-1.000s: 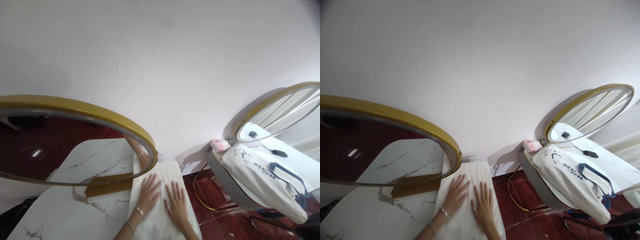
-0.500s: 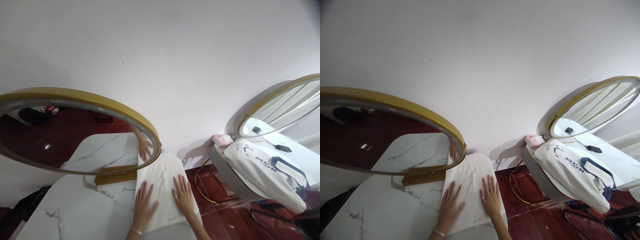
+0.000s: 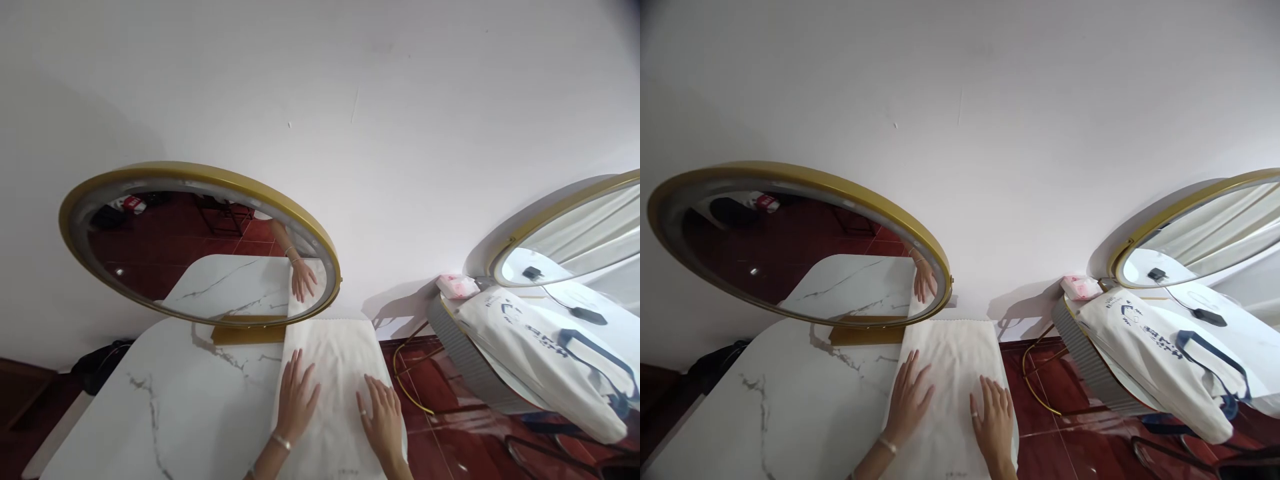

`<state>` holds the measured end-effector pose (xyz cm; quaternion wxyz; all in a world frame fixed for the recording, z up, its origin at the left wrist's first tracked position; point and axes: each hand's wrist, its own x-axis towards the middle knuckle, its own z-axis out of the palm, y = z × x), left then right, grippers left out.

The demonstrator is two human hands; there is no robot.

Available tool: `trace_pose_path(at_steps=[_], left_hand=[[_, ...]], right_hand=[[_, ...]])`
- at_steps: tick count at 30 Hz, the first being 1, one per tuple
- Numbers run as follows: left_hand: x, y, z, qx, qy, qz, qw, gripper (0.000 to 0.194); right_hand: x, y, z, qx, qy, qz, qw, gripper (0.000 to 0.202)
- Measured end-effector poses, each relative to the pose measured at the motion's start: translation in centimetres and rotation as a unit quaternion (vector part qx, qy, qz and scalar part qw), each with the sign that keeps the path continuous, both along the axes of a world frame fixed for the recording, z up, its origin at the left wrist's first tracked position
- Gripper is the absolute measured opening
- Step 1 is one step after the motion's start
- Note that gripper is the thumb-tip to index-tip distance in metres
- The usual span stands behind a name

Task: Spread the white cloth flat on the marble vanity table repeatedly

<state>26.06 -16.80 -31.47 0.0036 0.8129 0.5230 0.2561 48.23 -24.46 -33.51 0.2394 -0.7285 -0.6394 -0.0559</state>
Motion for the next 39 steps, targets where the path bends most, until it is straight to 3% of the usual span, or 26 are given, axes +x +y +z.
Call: trace_pose_path(at_steps=[3, 6, 9, 13, 16, 18, 20, 25, 29, 32, 35, 39], left_hand=[[1.6, 4.3, 0.0, -0.015, -0.026, 0.005, 1.000, 0.050], [1.9, 6.7, -1.0, -0.018, -0.022, 0.017, 0.999, 0.063], [1.4, 6.7, -1.9, -0.003, -0.005, 0.024, 1.000, 0.066], [-0.4, 5.6, -1.9, 0.011, 0.002, 0.040, 0.999, 0.070], [-2.6, 5.2, -1.5, 0.013, 0.009, 0.046, 0.999, 0.070], [-4.5, 5.2, -1.4, 0.012, 0.018, 0.041, 0.999, 0.071], [-6.7, 5.2, -1.3, 0.011, 0.028, 0.036, 0.999, 0.072], [-13.5, 5.0, -1.2, 0.012, 0.028, 0.074, 0.997, 0.072], [-18.6, 5.3, -1.1, 0.018, 0.030, 0.090, 0.995, 0.071], [-20.5, 5.6, -1.1, 0.020, 0.034, 0.098, 0.994, 0.073], [-19.9, 5.9, -1.4, 0.026, 0.042, 0.074, 0.996, 0.072], [-16.4, 5.9, -1.7, 0.030, 0.044, 0.017, 0.998, 0.070]], right_hand=[[-0.5, 1.0, 0.6, -0.019, 0.007, 0.019, 1.000, 0.050], [-2.0, 0.4, 0.5, -0.049, -0.039, 0.043, 0.997, 0.057], [-3.1, -0.6, 0.0, -0.075, -0.062, 0.038, 0.995, 0.062], [-4.4, -1.4, 0.1, -0.052, -0.049, 0.063, 0.995, 0.065], [-6.5, -1.5, 0.8, -0.039, -0.040, 0.193, 0.980, 0.063], [-8.7, -1.4, 1.4, -0.064, -0.044, 0.339, 0.938, 0.062], [-11.1, -1.2, 2.1, -0.101, -0.038, 0.437, 0.893, 0.064], [-17.4, -0.3, 3.0, -0.181, 0.004, 0.490, 0.853, 0.067], [-22.1, 0.3, 2.9, -0.187, 0.021, 0.497, 0.847, 0.065], [-24.2, 0.3, 2.7, -0.168, 0.009, 0.486, 0.858, 0.065], [-23.7, -0.3, 2.2, -0.137, -0.024, 0.425, 0.894, 0.069], [-20.8, -1.8, 1.5, -0.113, -0.064, 0.251, 0.959, 0.075]])
